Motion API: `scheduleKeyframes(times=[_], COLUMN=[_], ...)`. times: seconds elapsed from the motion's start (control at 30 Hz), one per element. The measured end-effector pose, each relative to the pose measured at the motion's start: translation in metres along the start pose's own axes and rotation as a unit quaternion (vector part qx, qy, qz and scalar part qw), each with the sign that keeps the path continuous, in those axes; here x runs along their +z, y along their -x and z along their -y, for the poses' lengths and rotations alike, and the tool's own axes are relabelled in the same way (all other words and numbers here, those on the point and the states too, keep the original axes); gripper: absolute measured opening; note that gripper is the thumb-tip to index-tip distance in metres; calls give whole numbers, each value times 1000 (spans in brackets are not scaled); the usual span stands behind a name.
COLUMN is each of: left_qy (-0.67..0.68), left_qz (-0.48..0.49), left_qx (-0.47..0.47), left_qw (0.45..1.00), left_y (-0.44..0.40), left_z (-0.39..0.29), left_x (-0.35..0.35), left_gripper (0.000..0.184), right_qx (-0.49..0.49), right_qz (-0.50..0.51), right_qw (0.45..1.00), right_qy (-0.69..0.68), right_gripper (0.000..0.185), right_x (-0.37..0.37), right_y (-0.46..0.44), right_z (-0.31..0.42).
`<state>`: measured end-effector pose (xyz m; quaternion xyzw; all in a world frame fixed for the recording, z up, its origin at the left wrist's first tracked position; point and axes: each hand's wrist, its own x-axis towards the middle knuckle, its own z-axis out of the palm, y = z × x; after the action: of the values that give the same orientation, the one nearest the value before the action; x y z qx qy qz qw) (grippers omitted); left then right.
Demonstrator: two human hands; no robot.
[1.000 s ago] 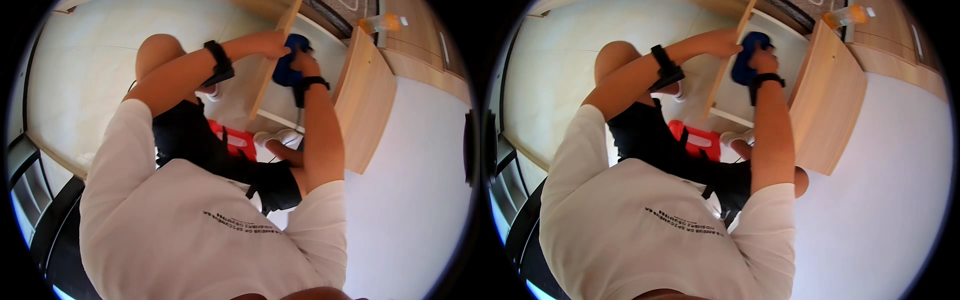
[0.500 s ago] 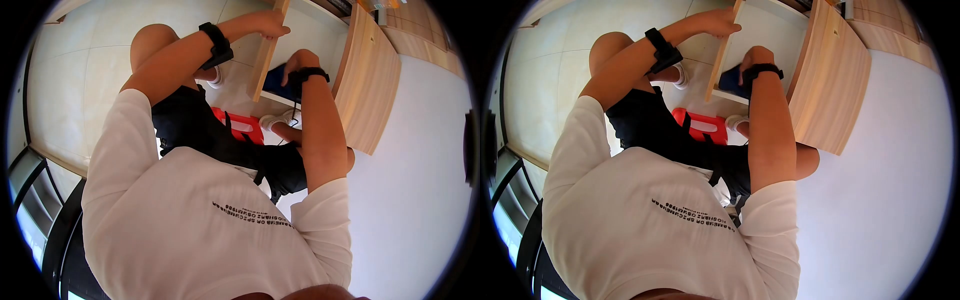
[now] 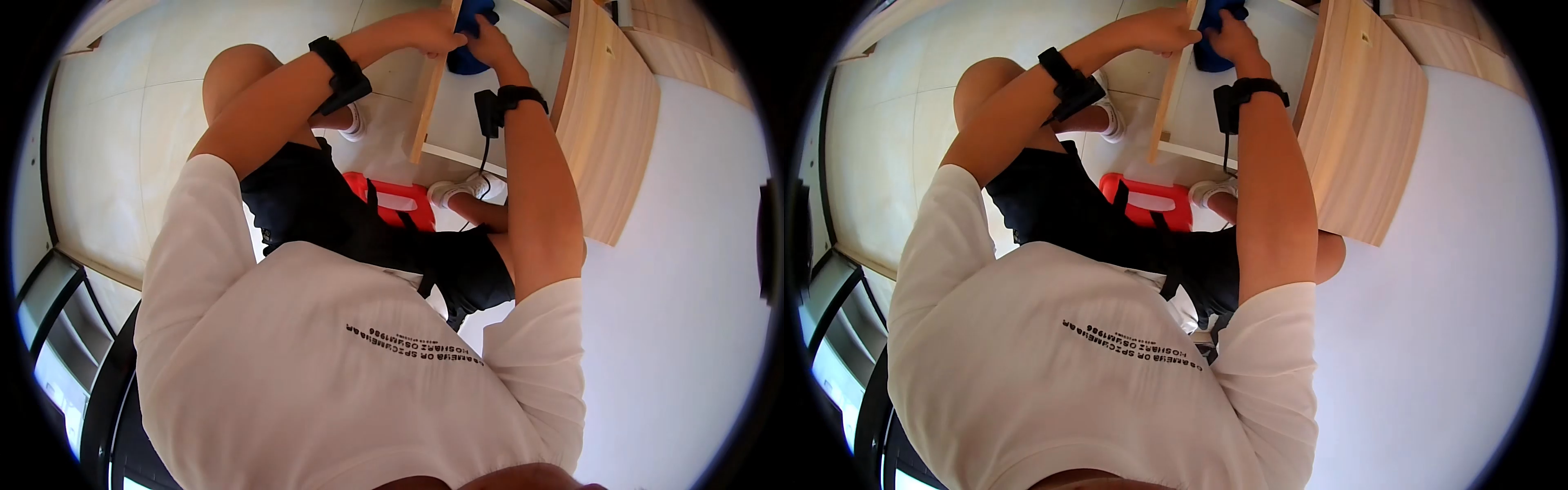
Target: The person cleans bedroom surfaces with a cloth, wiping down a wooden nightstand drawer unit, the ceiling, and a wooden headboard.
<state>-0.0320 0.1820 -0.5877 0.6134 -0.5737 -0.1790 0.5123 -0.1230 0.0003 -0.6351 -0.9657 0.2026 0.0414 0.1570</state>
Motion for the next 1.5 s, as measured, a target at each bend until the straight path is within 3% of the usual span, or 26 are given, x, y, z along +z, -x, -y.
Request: scheduleKeyframes(times=[0.1,0.17,0.23,0.27,0.3,0.33,0.37,0.4,0.43,0.47,0.53,0.6,0.67,0.7,0.77,0.97,1.13,1.27,1.43,1.5], left_qy=[-28,-115,-61,-7,-6,-17,-28,-31,-44,-56,-45,-31,-27,-30,-35,-57,-65,-95,-126,-121], left_qz=[47,197,172,145,146,105,63,62,105,144,151,162,158,162,161,171,176,173,167,166], left_qx=[-14,-210,-217,-223,-220,-98,27,31,-133,-295,-306,-314,-288,-284,-282,-289,-343,-338,-320,-318], left_qw=[998,951,959,964,964,990,997,997,985,943,939,935,944,945,945,940,920,920,924,925], left_y=[3,-3,-3,-3,-1,4,2,-3,-8,-10,-10,-10,-7,-6,-7,-12,-7,-8,-7,-6], left_z=[6,-4,-15,-20,-11,8,7,7,-16,-33,-44,-45,-44,-45,-47,-61,-61,-58,-58,-60], left_x=[-4,-13,-17,-18,-14,-6,-7,-9,-18,-24,-29,-33,-35,-35,-39,-39,-40,-39,-38,-38], left_gripper=[20,20,21,23,23,22,21,21,24,43,36,32,32,32,33,45,56,57,60,61], right_qx=[-16,-5,26,29,42,53,54,53,50,47,62,57,-1,-1,-26,97,130,140,206,235], right_qz=[112,173,307,306,386,461,457,552,639,634,636,590,431,304,52,2,48,53,166,151], right_qw=[992,983,948,948,919,884,886,828,760,765,766,804,902,952,996,995,989,983,955,950], right_qy=[55,58,83,83,72,60,61,84,106,106,61,53,-24,-34,-62,-15,56,101,135,139], right_gripper=[68,68,83,83,86,90,90,92,93,93,92,87,78,74,61,50,38,37,41,42], right_x=[-21,-35,-43,-46,-50,-52,-47,-39,-35,-41,-55,-60,-41,-43,-37,-19,-37,-41,-66,-62], right_y=[10,20,27,31,34,39,43,50,53,53,51,36,8,4,-7,-23,-20,-23,-22,-12], right_z=[32,46,51,54,56,60,61,65,68,70,72,55,15,11,3,41,46,49,50,29])
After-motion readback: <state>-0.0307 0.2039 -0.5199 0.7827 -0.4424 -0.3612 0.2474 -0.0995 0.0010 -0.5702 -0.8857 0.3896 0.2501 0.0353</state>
